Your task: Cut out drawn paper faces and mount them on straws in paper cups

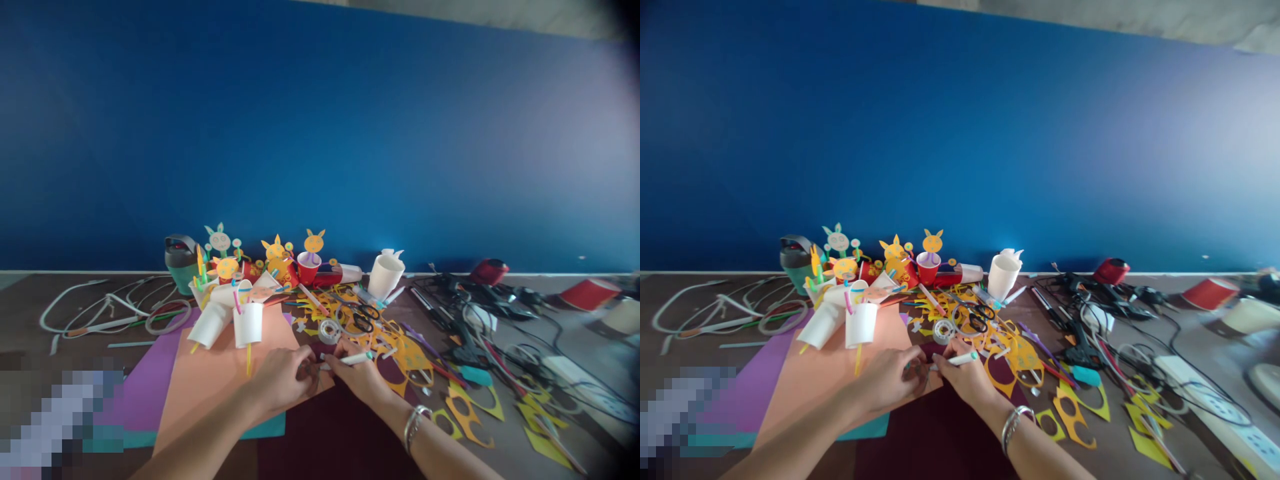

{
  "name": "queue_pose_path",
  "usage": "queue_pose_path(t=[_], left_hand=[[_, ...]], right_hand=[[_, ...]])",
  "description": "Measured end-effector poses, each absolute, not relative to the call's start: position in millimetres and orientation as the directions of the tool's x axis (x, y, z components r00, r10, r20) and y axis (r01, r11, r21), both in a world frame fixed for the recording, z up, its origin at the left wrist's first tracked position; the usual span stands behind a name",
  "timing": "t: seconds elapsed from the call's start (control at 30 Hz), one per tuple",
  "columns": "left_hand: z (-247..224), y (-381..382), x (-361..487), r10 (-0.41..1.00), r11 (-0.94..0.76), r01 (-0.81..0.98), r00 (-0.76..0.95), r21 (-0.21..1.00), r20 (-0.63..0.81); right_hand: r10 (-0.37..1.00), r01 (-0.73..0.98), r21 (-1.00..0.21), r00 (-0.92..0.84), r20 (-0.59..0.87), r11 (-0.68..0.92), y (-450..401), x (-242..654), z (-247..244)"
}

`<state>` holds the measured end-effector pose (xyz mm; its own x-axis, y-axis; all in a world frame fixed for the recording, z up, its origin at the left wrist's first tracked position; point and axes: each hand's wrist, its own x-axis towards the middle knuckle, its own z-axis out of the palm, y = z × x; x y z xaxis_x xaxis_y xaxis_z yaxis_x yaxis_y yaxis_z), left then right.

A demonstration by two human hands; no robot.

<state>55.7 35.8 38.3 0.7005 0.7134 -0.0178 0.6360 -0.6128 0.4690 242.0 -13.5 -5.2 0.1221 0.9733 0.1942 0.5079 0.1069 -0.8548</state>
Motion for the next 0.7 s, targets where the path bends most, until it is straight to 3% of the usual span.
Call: queue_pose_path(t=[0.7], left_hand=[[38.9, 35.2, 56.3, 0.721, -0.588, 0.657, 0.690, 0.472, -0.062]], right_hand=[[0.965, 0.534, -0.842, 0.167, 0.202, 0.084, -12.8, 240.4, -2.9]])
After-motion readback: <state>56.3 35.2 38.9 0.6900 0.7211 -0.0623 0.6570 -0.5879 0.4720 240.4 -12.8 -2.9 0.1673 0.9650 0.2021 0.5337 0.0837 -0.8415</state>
